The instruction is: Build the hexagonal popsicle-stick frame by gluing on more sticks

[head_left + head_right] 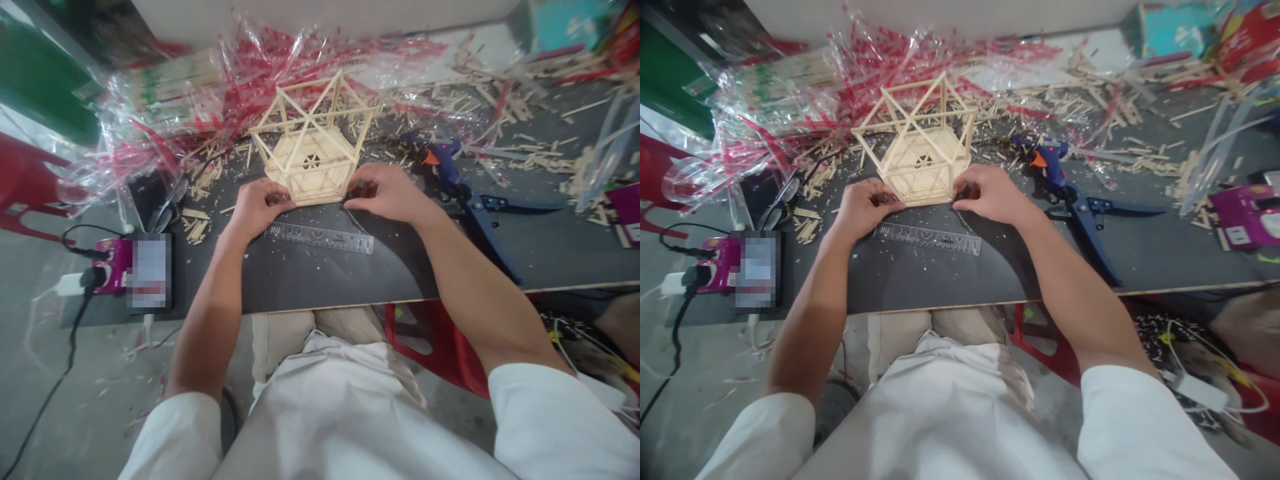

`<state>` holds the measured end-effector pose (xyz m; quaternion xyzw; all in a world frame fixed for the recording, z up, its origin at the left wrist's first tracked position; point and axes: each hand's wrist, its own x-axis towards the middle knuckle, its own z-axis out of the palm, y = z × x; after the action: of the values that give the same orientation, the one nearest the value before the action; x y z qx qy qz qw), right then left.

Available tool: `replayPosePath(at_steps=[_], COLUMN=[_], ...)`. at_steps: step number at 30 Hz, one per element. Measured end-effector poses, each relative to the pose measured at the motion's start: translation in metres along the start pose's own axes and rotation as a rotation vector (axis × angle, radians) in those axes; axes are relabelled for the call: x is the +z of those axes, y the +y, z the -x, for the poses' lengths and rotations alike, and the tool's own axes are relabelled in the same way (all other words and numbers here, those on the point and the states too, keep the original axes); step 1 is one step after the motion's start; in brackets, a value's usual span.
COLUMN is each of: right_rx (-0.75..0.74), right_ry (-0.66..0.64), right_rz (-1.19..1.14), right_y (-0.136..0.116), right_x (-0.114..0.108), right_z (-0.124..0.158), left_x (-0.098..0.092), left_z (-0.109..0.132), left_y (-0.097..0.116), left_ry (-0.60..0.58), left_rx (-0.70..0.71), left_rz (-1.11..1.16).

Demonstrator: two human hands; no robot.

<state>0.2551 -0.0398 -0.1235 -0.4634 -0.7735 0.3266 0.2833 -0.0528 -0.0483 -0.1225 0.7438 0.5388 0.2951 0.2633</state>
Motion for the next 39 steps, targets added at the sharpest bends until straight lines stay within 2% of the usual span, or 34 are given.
replayPosePath(at_steps=[4, 12, 15, 21, 28, 39], right_rx=[0.039, -0.012, -0.029, -0.068, -0.087, -0.081], right_ry=[0.027, 0.075, 0.088, 0.208, 0.28, 0.289], right_rz=[0.032, 0.119, 0.105, 0.07, 0.087, 0.108], right_y=[0.001, 0.0, -0.003, -0.024, -0.032, -0.031], right_x=[0.004, 0.008, 0.005, -0.002, 0.001, 0.002], right_z=[-0.002, -0.003, -0.001, 0.009, 0.013, 0.013], left_x=[0.003, 0.009, 0.011, 0.011, 0.004, 0.003], left_z=[0.0, 0.001, 0.003, 0.007, 0.01, 0.01], left_y=[0.0, 0.007, 0.012, 0.03, 0.038, 0.038], left_ry=[0.031, 0.122, 0.163, 0.28, 0.315, 0.324], left_rx=[0.005, 0.032, 0.024, 0.021, 0.015, 0.032], left_rz=[0.011, -0.01, 0.078, 0.351, 0.347, 0.384])
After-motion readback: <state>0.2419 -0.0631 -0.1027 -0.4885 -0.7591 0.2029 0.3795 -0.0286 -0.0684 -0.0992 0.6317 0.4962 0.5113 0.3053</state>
